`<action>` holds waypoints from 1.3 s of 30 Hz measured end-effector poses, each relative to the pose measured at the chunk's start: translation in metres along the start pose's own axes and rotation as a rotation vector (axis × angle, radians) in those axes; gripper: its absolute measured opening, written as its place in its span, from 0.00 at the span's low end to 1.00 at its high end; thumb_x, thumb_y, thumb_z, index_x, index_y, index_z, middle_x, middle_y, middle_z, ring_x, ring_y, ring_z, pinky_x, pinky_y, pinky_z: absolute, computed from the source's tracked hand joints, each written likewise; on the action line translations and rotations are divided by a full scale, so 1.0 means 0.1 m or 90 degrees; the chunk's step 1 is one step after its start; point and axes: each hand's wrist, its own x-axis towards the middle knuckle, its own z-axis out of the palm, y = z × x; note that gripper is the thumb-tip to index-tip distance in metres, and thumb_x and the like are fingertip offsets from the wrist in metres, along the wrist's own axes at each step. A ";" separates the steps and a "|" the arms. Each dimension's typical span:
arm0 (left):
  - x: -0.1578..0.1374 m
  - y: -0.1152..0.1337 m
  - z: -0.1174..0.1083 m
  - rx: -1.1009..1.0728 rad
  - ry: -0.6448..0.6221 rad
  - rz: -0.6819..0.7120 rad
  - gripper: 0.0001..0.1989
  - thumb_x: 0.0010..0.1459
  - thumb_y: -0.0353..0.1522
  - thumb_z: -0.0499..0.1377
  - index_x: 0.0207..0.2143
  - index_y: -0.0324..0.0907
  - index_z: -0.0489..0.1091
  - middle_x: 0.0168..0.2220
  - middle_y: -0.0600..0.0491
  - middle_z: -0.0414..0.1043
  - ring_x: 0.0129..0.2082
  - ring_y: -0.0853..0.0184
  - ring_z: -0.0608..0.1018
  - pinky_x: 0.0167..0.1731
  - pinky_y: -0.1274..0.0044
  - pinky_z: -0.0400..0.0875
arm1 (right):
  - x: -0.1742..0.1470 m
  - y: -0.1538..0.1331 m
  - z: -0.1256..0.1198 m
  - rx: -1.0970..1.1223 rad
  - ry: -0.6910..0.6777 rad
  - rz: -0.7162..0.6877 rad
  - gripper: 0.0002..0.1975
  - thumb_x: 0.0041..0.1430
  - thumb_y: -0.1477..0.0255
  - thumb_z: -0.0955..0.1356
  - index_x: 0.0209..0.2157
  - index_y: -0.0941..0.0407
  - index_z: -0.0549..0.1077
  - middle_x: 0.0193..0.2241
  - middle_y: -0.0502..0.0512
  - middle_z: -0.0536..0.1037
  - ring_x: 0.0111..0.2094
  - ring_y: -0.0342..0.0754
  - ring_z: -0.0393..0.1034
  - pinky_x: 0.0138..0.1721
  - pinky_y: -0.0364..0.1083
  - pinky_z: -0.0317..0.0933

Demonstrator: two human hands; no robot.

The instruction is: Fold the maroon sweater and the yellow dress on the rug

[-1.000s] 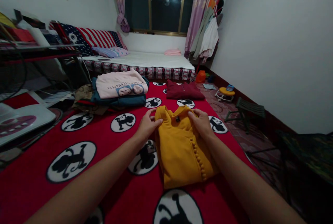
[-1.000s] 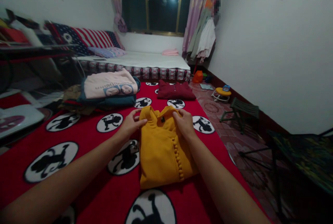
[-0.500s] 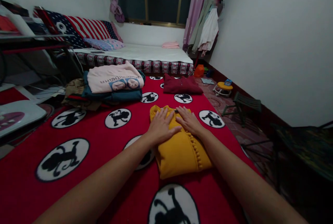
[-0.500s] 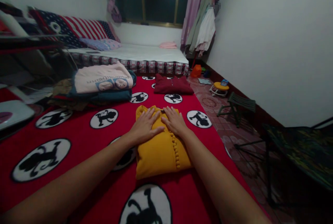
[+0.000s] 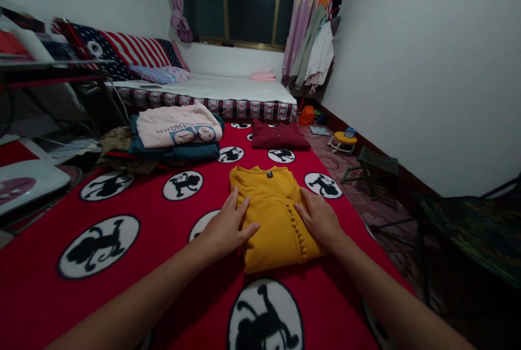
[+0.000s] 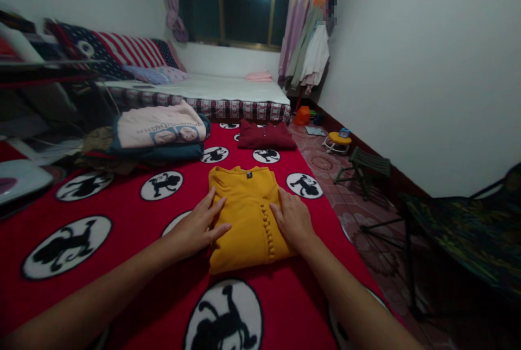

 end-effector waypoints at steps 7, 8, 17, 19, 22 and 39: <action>-0.20 -0.01 -0.11 -0.503 -0.036 -0.286 0.44 0.46 0.41 0.66 0.62 0.42 0.51 0.47 0.42 0.72 0.38 0.59 0.79 0.37 0.69 0.75 | 0.02 0.12 -0.09 0.193 -0.038 0.200 0.32 0.57 0.56 0.65 0.57 0.63 0.65 0.37 0.62 0.79 0.37 0.57 0.74 0.34 0.49 0.64; -0.21 -0.02 -0.11 -0.585 -0.061 -0.325 0.42 0.46 0.43 0.66 0.60 0.42 0.54 0.44 0.43 0.73 0.36 0.61 0.80 0.34 0.72 0.75 | 0.05 0.12 -0.08 0.257 -0.057 0.210 0.30 0.56 0.57 0.66 0.53 0.64 0.68 0.34 0.61 0.79 0.34 0.56 0.74 0.31 0.48 0.63; -0.38 0.59 -0.04 -0.383 -0.022 -0.103 0.27 0.51 0.37 0.60 0.54 0.43 0.64 0.51 0.44 0.68 0.52 0.56 0.71 0.54 0.65 0.65 | 0.08 -0.42 -0.33 0.071 -0.054 0.108 0.17 0.61 0.59 0.62 0.34 0.58 0.74 0.33 0.61 0.80 0.35 0.53 0.74 0.32 0.45 0.59; -0.45 0.82 -0.01 -0.238 -0.025 -0.043 0.32 0.50 0.35 0.61 0.58 0.41 0.61 0.55 0.43 0.64 0.56 0.55 0.66 0.59 0.64 0.59 | 0.05 -0.67 -0.43 -0.033 -0.083 0.063 0.27 0.61 0.51 0.58 0.42 0.59 0.73 0.35 0.64 0.79 0.37 0.56 0.74 0.33 0.46 0.59; -0.59 1.06 0.05 -0.109 -0.108 0.017 0.41 0.48 0.36 0.64 0.63 0.36 0.54 0.62 0.39 0.55 0.62 0.50 0.56 0.62 0.61 0.52 | 0.03 -1.00 -0.48 -0.124 -0.148 -0.015 0.41 0.55 0.43 0.60 0.55 0.63 0.64 0.37 0.67 0.79 0.39 0.60 0.74 0.34 0.48 0.61; 0.73 -0.38 -0.11 -0.067 0.240 0.008 0.11 0.57 0.26 0.54 0.39 0.41 0.74 0.42 0.48 0.74 0.45 0.59 0.73 0.47 0.67 0.66 | 1.16 0.20 -0.69 0.432 0.023 0.067 0.18 0.46 0.62 0.66 0.37 0.58 0.74 0.34 0.56 0.78 0.33 0.49 0.71 0.30 0.44 0.62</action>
